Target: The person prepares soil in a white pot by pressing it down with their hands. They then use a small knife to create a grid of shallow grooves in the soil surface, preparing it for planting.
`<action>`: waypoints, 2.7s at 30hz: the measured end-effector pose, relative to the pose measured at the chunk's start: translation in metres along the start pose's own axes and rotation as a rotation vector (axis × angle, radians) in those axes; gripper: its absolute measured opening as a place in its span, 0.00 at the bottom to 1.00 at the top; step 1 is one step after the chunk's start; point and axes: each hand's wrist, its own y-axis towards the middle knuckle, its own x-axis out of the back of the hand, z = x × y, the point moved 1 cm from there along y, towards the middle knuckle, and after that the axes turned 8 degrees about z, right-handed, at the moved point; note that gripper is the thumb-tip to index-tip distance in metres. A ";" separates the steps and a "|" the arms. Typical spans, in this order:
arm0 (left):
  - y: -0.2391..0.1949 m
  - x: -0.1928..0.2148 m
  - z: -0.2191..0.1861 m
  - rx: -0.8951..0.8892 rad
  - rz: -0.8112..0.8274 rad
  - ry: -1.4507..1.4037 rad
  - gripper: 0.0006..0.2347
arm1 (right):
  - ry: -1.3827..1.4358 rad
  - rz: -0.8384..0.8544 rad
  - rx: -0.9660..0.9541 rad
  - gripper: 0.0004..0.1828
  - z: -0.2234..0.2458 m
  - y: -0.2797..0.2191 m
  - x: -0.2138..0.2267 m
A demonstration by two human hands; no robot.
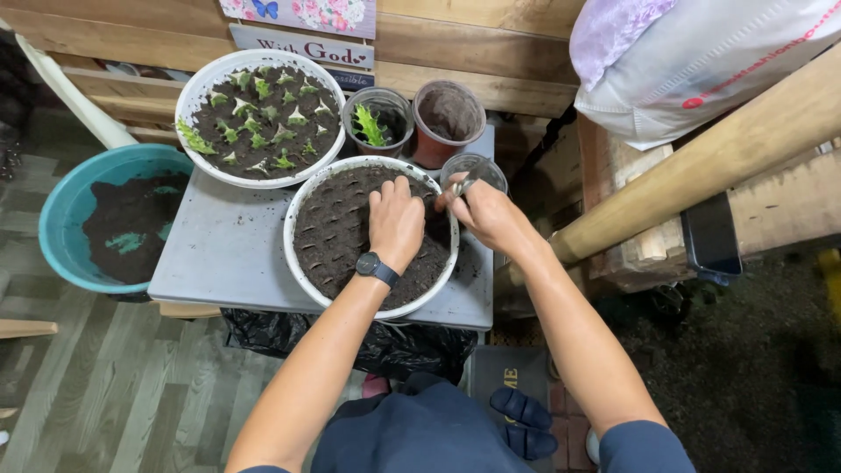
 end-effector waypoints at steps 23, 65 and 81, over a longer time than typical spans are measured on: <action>-0.003 -0.006 0.006 0.001 0.041 -0.064 0.03 | -0.148 -0.101 0.104 0.14 -0.010 0.002 -0.029; -0.099 0.043 0.066 0.204 -0.468 -0.701 0.13 | -0.086 -0.145 0.082 0.11 0.038 -0.004 -0.049; -0.102 0.038 0.070 0.175 -0.502 -0.729 0.14 | -0.130 -0.170 0.055 0.14 0.043 0.011 -0.059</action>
